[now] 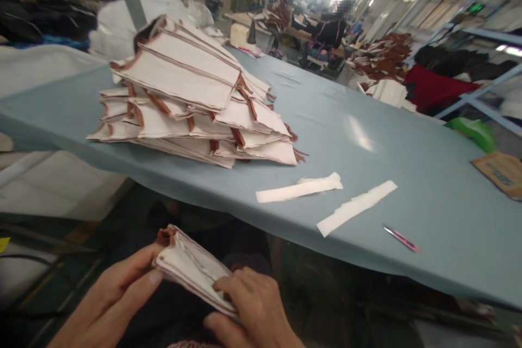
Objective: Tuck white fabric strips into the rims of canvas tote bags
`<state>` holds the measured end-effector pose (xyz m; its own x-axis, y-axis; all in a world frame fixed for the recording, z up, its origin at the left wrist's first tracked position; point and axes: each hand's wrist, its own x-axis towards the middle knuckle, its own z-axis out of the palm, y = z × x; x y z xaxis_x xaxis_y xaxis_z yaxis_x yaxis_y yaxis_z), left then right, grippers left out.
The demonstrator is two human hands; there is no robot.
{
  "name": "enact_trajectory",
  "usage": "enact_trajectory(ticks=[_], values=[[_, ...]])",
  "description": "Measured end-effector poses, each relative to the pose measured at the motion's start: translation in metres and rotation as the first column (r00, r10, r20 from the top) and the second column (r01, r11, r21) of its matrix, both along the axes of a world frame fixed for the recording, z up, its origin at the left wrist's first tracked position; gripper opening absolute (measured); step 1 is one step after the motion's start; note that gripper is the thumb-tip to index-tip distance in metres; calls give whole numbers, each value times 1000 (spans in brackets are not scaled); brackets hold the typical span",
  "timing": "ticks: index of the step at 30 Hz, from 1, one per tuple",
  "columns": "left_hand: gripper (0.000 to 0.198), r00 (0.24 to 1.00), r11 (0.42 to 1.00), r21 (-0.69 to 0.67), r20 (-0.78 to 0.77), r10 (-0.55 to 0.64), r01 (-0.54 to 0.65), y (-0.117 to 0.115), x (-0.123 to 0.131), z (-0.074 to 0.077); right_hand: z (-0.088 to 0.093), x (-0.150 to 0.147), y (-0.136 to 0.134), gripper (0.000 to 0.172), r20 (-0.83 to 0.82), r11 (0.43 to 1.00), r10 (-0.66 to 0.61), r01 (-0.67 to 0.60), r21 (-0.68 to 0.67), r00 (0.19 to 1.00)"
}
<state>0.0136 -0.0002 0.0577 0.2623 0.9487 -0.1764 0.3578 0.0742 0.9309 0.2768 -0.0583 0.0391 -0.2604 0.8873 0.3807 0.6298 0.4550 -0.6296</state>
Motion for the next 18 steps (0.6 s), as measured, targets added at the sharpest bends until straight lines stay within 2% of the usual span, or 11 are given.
enact_trajectory(ticks=[2,4,6,8,11,14,18], values=[[36,996,997,8,-35,-79,79,1,0,5,9,-3,-6,46,-97,984,-99,82,-161,990],[34,987,990,18,-74,-139,141,-2,4,6,23,-9,-3,34,-161,936,-166,105,-336,973],[33,990,991,56,-84,-113,118,-6,9,7,35,-18,9,25,-227,875,-157,29,-483,961],[33,997,996,57,-59,-59,62,-12,14,11,43,-26,24,29,-347,807,-141,-96,-583,927],[33,999,998,-41,-29,-41,40,-16,14,18,48,-35,42,46,-476,672,-142,-269,-690,868],[30,989,982,-118,-21,-149,146,-16,4,17,48,-37,49,60,-542,566,-164,-371,-736,824],[29,964,954,-142,24,-263,264,-13,-8,7,46,-36,48,70,-619,440,-243,-483,-757,747]])
